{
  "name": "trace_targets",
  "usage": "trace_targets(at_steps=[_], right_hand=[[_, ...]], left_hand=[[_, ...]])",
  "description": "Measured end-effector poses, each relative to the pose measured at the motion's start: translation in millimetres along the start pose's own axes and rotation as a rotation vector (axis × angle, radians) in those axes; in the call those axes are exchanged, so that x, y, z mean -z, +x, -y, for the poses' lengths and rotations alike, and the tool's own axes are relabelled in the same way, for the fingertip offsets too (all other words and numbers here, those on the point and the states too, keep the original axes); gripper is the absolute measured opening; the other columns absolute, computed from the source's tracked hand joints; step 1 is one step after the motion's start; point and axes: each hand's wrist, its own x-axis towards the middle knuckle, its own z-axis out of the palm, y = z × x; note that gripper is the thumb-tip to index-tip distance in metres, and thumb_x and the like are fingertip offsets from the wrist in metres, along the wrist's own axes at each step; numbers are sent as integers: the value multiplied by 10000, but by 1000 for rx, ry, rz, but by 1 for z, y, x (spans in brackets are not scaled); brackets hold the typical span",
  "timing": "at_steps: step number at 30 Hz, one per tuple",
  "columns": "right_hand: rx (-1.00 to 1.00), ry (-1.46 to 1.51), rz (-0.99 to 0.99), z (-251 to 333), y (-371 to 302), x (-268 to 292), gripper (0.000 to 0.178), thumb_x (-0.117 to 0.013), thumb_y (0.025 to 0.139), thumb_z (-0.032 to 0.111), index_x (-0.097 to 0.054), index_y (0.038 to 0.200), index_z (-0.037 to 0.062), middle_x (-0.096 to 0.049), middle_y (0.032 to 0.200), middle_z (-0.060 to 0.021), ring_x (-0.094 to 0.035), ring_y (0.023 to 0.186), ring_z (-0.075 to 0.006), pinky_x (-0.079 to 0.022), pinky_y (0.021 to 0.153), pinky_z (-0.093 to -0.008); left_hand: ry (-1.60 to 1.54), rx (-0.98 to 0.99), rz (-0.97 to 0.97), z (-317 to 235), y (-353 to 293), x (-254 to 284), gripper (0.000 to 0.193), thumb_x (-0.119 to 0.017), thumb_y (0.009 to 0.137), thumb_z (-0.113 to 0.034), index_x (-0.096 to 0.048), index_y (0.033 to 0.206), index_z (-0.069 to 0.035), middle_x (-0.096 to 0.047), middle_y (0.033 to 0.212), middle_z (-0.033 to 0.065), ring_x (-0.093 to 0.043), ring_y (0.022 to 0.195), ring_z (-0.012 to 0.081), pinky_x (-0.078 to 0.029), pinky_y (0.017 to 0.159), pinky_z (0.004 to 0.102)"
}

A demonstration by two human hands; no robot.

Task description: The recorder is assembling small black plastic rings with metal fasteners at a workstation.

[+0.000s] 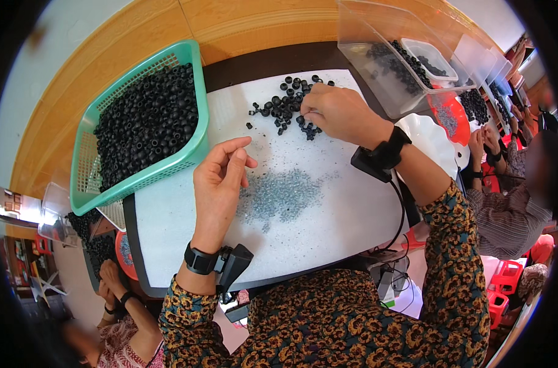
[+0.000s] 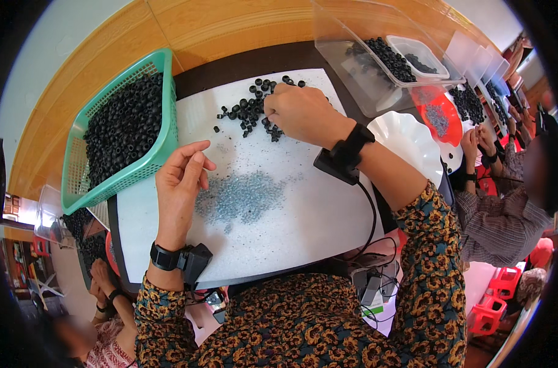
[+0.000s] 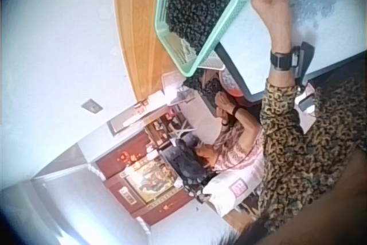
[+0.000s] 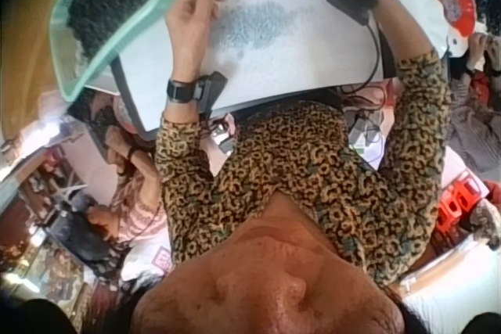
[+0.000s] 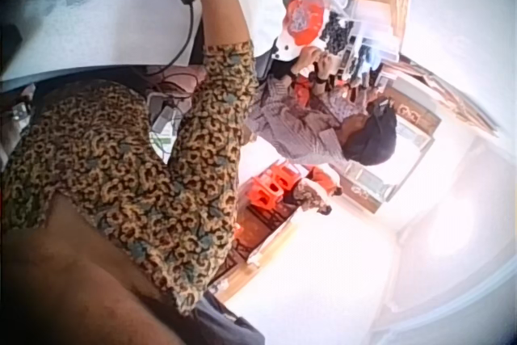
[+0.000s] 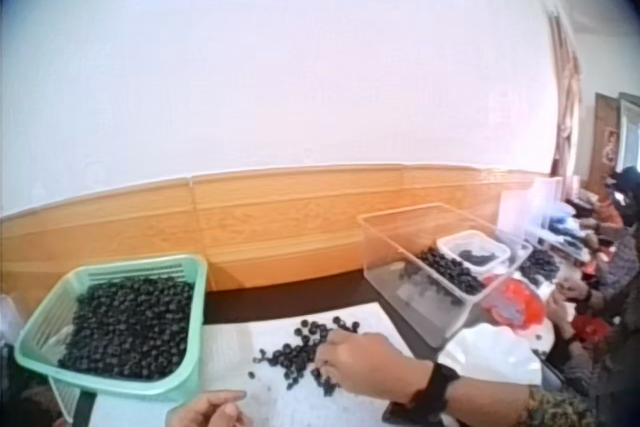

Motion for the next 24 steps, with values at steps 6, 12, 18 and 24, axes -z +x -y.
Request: trace_targets(at_steps=[6,12,18,24], right_hand=[[12,37,19,9,5,1,138,-604,880,176,-694,917,78,-647,919,-96,-639,858,-288,-513,762,-406],[45,-91,15,20,11,-10,135,-657,840,171,-680,936,79,-645,879,-87,-642,818,-289,-512,729,-389],[6,-7,-10,20,12,-16,180,-663,833,155,-658,984,57,-658,907,-101,-648,806,-256,-518,725,-353],[-85,951,29,29,-2,-2,348,-657,873,136,-571,1192,30,-659,951,-81,-640,874,-168,-507,712,-286]], left_hand=[[12,-9,6,0,0,0,227,-544,992,-157,-654,1155,-43,-639,819,4,-471,608,24,-360,533,164],[26,-13,12,-1,-1,0,225,-545,992,-158,-657,1154,-50,-641,820,5,-473,608,23,-363,533,166],[7,-8,36,-3,-2,0,226,-550,991,-157,-656,1157,-47,-642,822,7,-473,609,23,-376,544,168],[-14,-60,79,-3,-3,-4,239,-593,957,-96,-639,1186,-45,-631,932,12,-509,684,34,-418,587,176]])
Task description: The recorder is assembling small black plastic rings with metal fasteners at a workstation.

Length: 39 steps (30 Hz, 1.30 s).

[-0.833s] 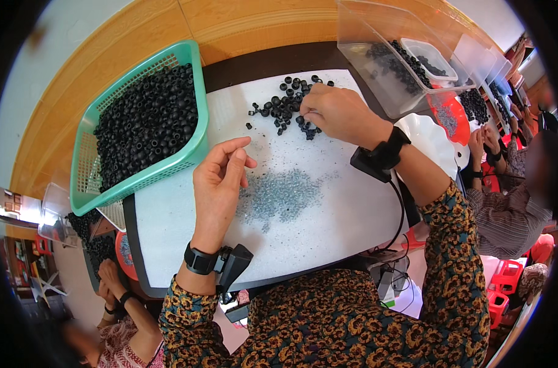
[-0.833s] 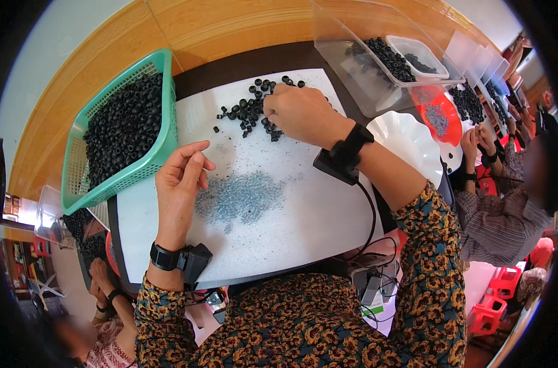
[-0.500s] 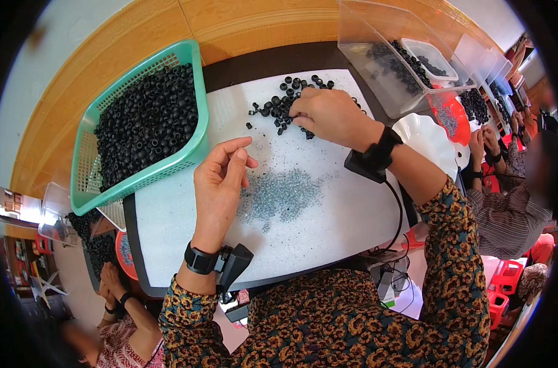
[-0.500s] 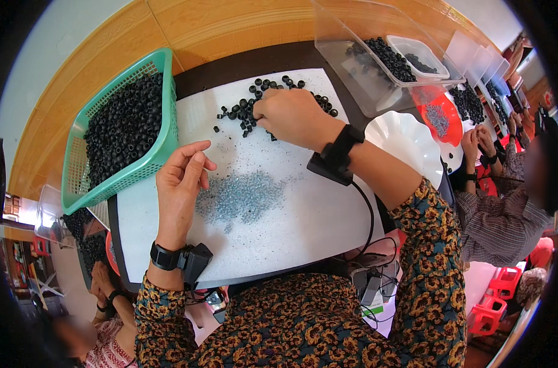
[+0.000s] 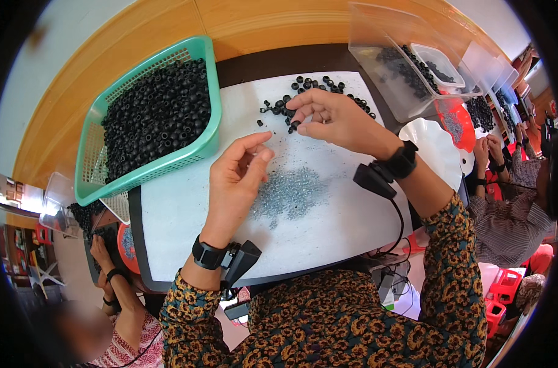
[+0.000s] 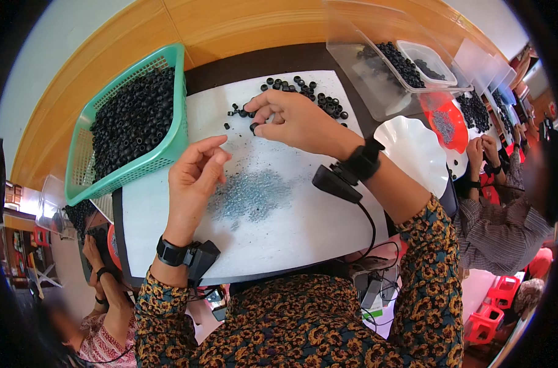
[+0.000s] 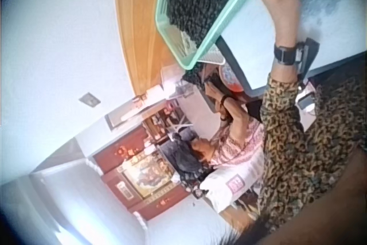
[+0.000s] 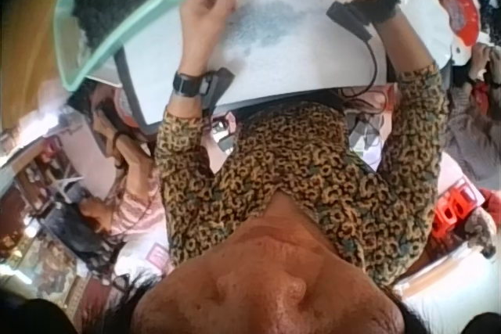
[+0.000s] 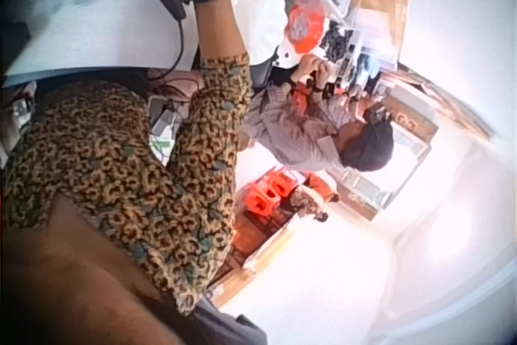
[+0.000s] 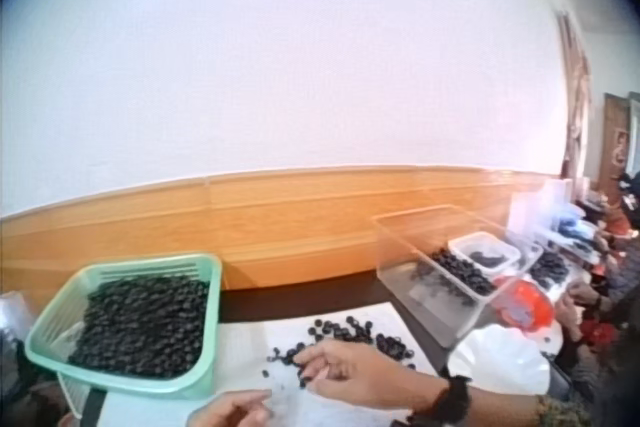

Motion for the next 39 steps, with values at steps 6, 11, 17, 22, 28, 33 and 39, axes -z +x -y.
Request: trace_targets(at_steps=[6,11,17,22,28,33,39], right_hand=[[-238,319,155,30,-9,-10,472,-692,871,137,-527,1301,32,-630,1031,-15,-560,834,-60,-428,614,-207],[-286,521,207,29,-12,-18,511,-690,884,142,-490,1340,28,-652,1056,-32,-544,794,-61,-427,635,-215],[-314,590,188,31,-14,-23,549,-712,875,182,-476,1340,10,-627,1017,-19,-526,774,-57,-435,648,-217],[-270,545,148,38,-15,-24,540,-702,879,151,-468,1341,-4,-651,1023,-43,-554,804,-68,-456,676,-225],[-192,554,70,42,-17,-30,511,-688,881,89,-467,1328,-25,-670,1043,-90,-618,874,-116,-512,797,-255],[-175,554,4,35,-18,-35,451,-689,881,84,-514,1283,-24,-653,1073,-93,-633,928,-137,-522,852,-276],[-123,554,30,33,-15,-37,410,-676,886,77,-537,1258,-21,-637,1084,-89,-625,994,-140,-517,878,-275]], left_hand=[[152,-281,86,-3,1,2,313,-661,881,-20,-634,1189,-68,-568,1112,33,-549,860,68,-452,698,210],[174,-361,113,-4,1,2,281,-685,863,-19,-647,1139,-57,-563,1103,45,-562,890,88,-464,719,226],[197,-363,74,-5,2,3,259,-678,869,-19,-650,1126,-42,-567,1103,52,-569,905,101,-467,733,229],[187,-370,69,-5,1,3,257,-662,878,-13,-651,1133,-44,-566,1109,57,-567,917,107,-464,749,223],[200,-426,65,-2,2,4,263,-654,879,-4,-654,1136,-57,-549,1118,52,-560,946,106,-470,757,227],[194,-466,17,-1,2,4,257,-661,859,21,-665,1106,-50,-552,1101,64,-574,889,116,-481,726,236],[153,-392,24,-2,2,2,246,-648,877,19,-634,1119,-22,-545,1103,58,-561,952,116,-485,799,248]])
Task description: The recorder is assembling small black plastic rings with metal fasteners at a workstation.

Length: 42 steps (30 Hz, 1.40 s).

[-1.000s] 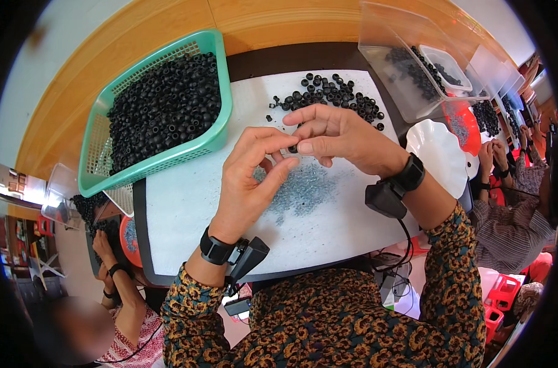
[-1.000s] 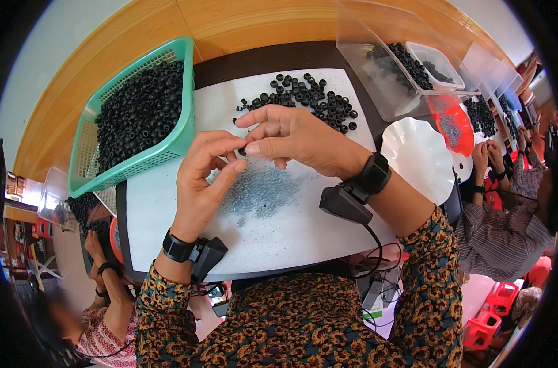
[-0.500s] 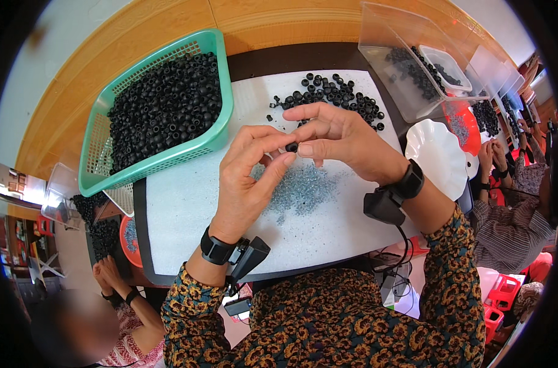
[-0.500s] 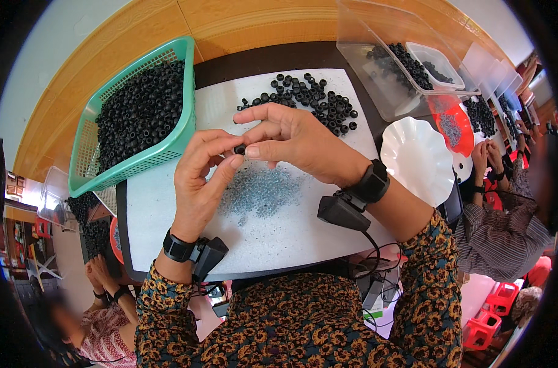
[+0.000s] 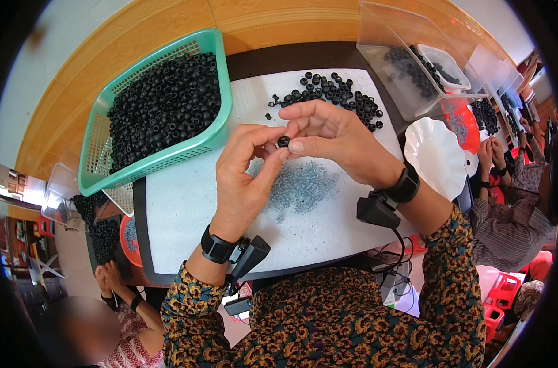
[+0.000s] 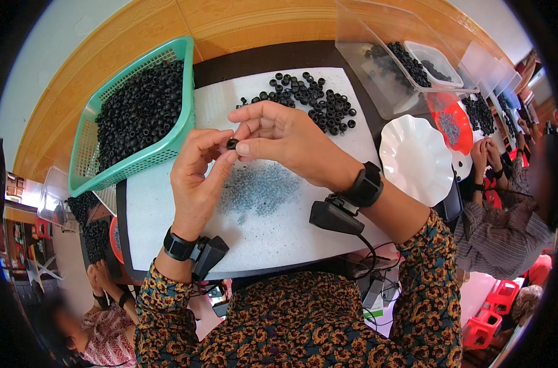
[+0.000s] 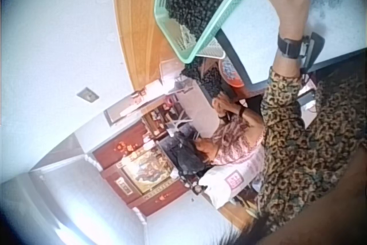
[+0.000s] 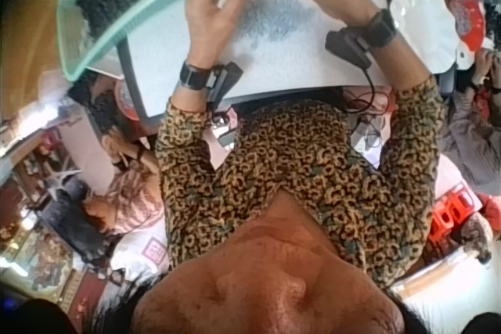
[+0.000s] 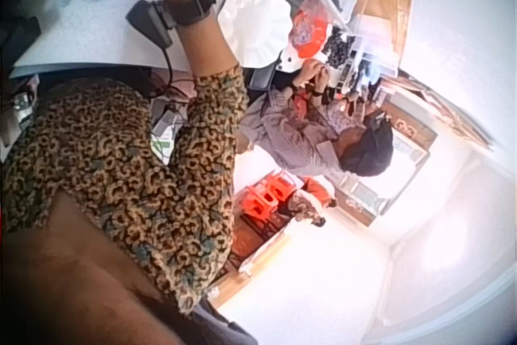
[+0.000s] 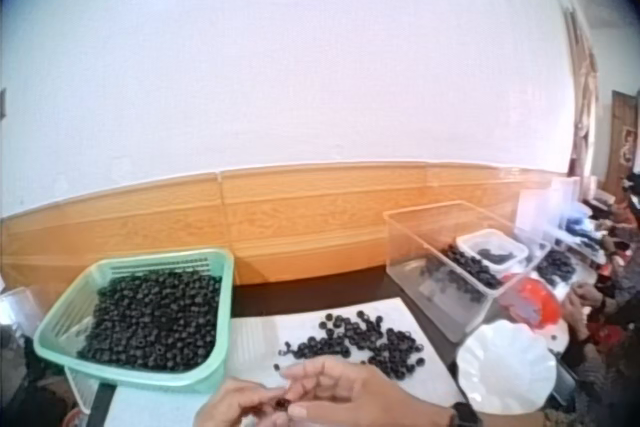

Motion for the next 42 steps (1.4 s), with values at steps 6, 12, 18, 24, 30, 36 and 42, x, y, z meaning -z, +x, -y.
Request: trace_targets(at_steps=[6,12,18,24,30,36,42], right_hand=[[118,-247,-95,5,18,6,247,-651,887,75,-623,1106,-36,-660,892,-82,-656,805,-147,-548,719,-291],[341,-1108,-49,-8,21,27,91,-649,829,94,-685,878,26,-649,793,-120,-649,730,-267,-507,667,-355],[310,-1340,77,-24,19,26,114,-656,833,136,-709,907,68,-640,846,-98,-644,769,-298,-511,690,-385],[304,-1385,145,-25,21,24,107,-644,845,147,-707,890,74,-621,868,-97,-639,779,-303,-510,688,-392],[362,-1316,-11,-29,33,27,108,-640,851,147,-699,885,62,-630,858,-102,-639,783,-314,-507,690,-400],[334,-1299,55,-37,42,19,132,-656,841,171,-702,895,60,-633,857,-111,-636,780,-323,-506,685,-405],[310,-1368,45,-35,43,10,151,-658,827,183,-677,847,34,-622,843,-123,-633,754,-326,-503,663,-425]], left_hand=[[-42,30,-83,3,-1,1,225,-618,915,5,-613,1139,-9,-598,1045,56,-603,916,128,-497,808,246],[28,109,-80,12,-4,6,229,-626,933,-49,-611,1159,-10,-615,978,37,-612,844,110,-498,760,235],[14,215,-108,8,-2,3,248,-624,942,-84,-611,1177,-8,-612,973,34,-600,820,98,-483,709,225],[-175,306,-158,5,-1,0,201,-621,933,-56,-634,1128,-11,-612,944,10,-579,774,67,-473,682,202],[-91,455,-186,8,0,6,224,-635,934,-123,-635,1124,-5,-633,914,21,-562,704,62,-436,589,192],[-43,480,-186,13,2,8,204,-638,923,-115,-658,1100,-16,-637,898,7,-536,638,42,-380,496,172],[-78,476,-193,9,3,7,205,-650,917,-99,-658,1099,-6,-615,839,-7,-528,666,42,-424,574,194]])
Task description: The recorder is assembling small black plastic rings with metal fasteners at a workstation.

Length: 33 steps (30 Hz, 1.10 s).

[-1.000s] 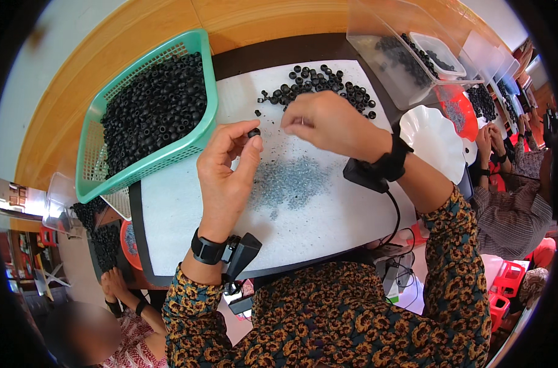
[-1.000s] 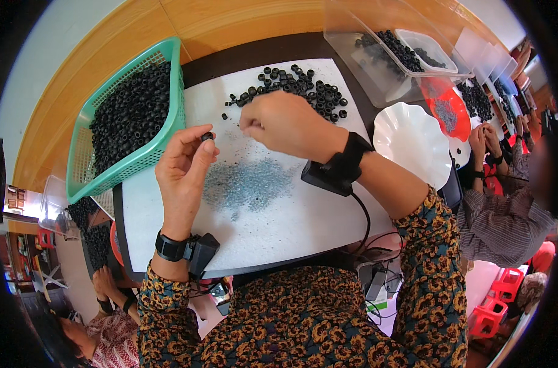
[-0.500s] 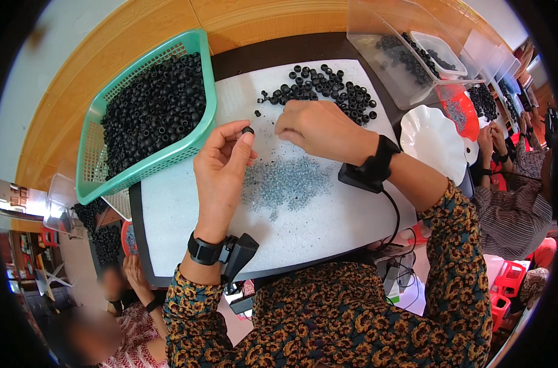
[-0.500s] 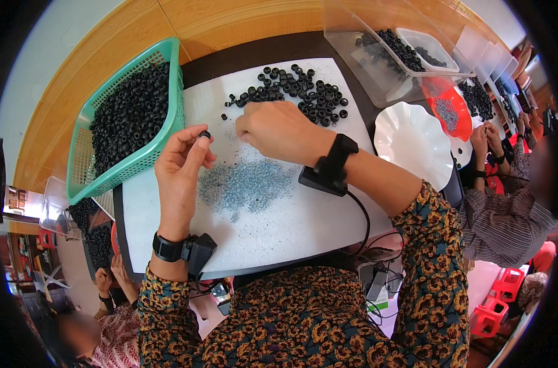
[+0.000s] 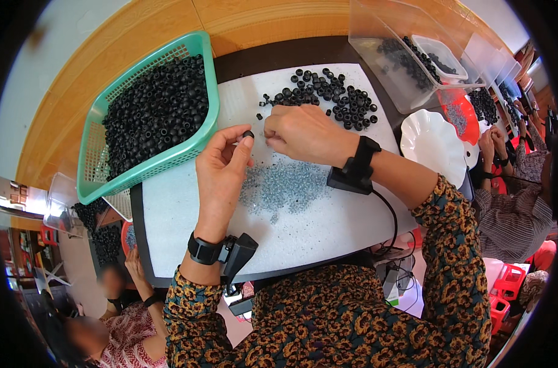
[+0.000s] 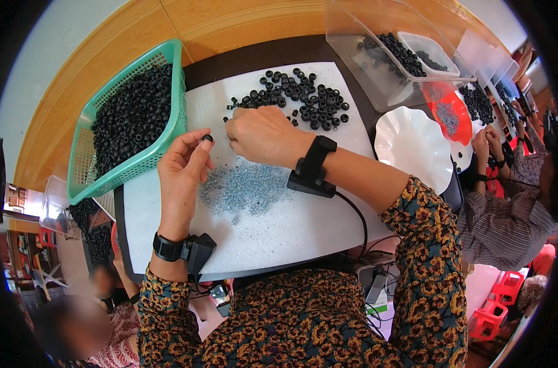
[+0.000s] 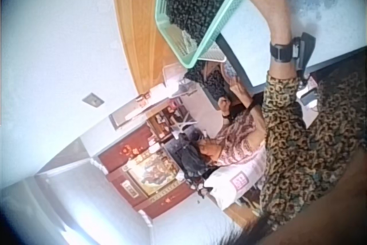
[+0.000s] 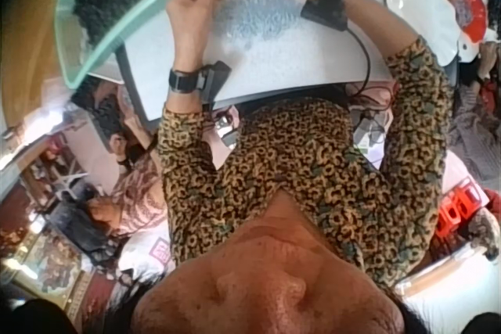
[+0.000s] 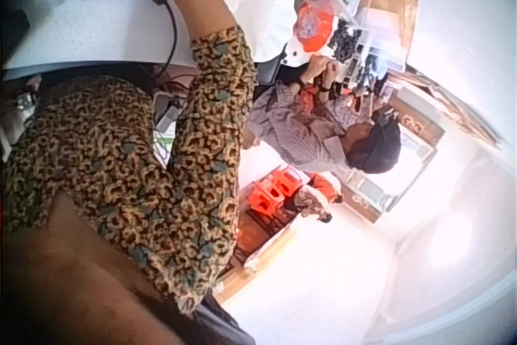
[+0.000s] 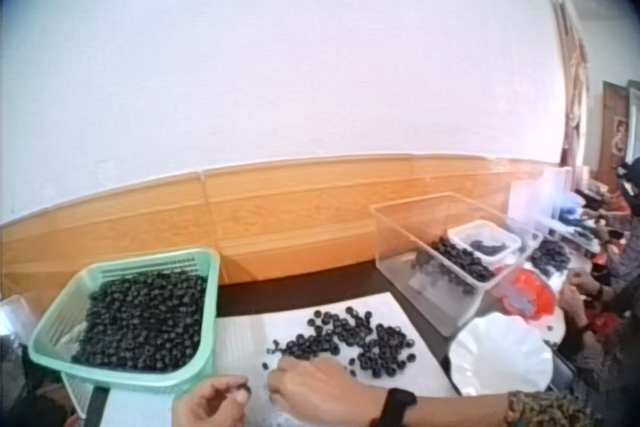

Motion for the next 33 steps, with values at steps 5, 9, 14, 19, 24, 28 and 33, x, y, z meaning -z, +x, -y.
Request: trace_targets(at_steps=[5,9,14,19,24,28,33], right_hand=[[17,3,-13,-1,-4,1,113,-637,798,144,-613,819,35,-608,829,-134,-622,734,-336,-497,646,-432],[54,36,-30,-2,-7,2,114,-611,778,120,-622,790,8,-639,812,-173,-642,713,-357,-509,639,-437],[89,341,-80,-11,-6,10,131,-666,789,26,-618,911,20,-613,803,-80,-621,685,-192,-495,643,-298],[-176,829,-67,-1,-12,32,168,-683,854,130,-662,933,-17,-665,782,-66,-603,704,-96,-494,665,-241],[-176,852,48,4,-14,41,182,-687,841,129,-659,921,-32,-660,766,-50,-597,694,-77,-493,650,-235],[-155,833,43,8,-17,45,192,-692,833,134,-658,917,-36,-656,753,-43,-597,687,-71,-490,641,-231],[-244,857,147,15,-16,59,195,-688,838,144,-653,907,-36,-649,747,-45,-599,668,-78,-493,590,-229]], left_hand=[[-88,-24,28,-2,-1,-3,227,-657,914,-92,-643,1127,-14,-625,904,6,-557,688,49,-426,568,183],[-93,-10,60,1,1,0,227,-657,912,-82,-638,1128,-15,-629,927,11,-571,697,56,-432,569,187],[-102,-13,68,1,-1,1,204,-655,912,-77,-646,1106,-13,-634,926,11,-579,707,56,-441,581,187],[-112,-10,146,-3,-2,-2,215,-654,914,-73,-648,1121,-14,-646,916,12,-586,712,56,-457,613,185],[-163,-6,223,-4,-4,-2,231,-654,918,-71,-645,1140,-9,-656,864,14,-599,730,61,-474,647,190],[-215,-18,255,-3,-3,-2,238,-652,919,-65,-640,1144,9,-663,851,21,-606,741,69,-486,664,201],[-244,-14,274,-4,-5,-1,239,-647,920,-57,-637,1146,22,-668,857,30,-610,748,76,-494,677,208]])
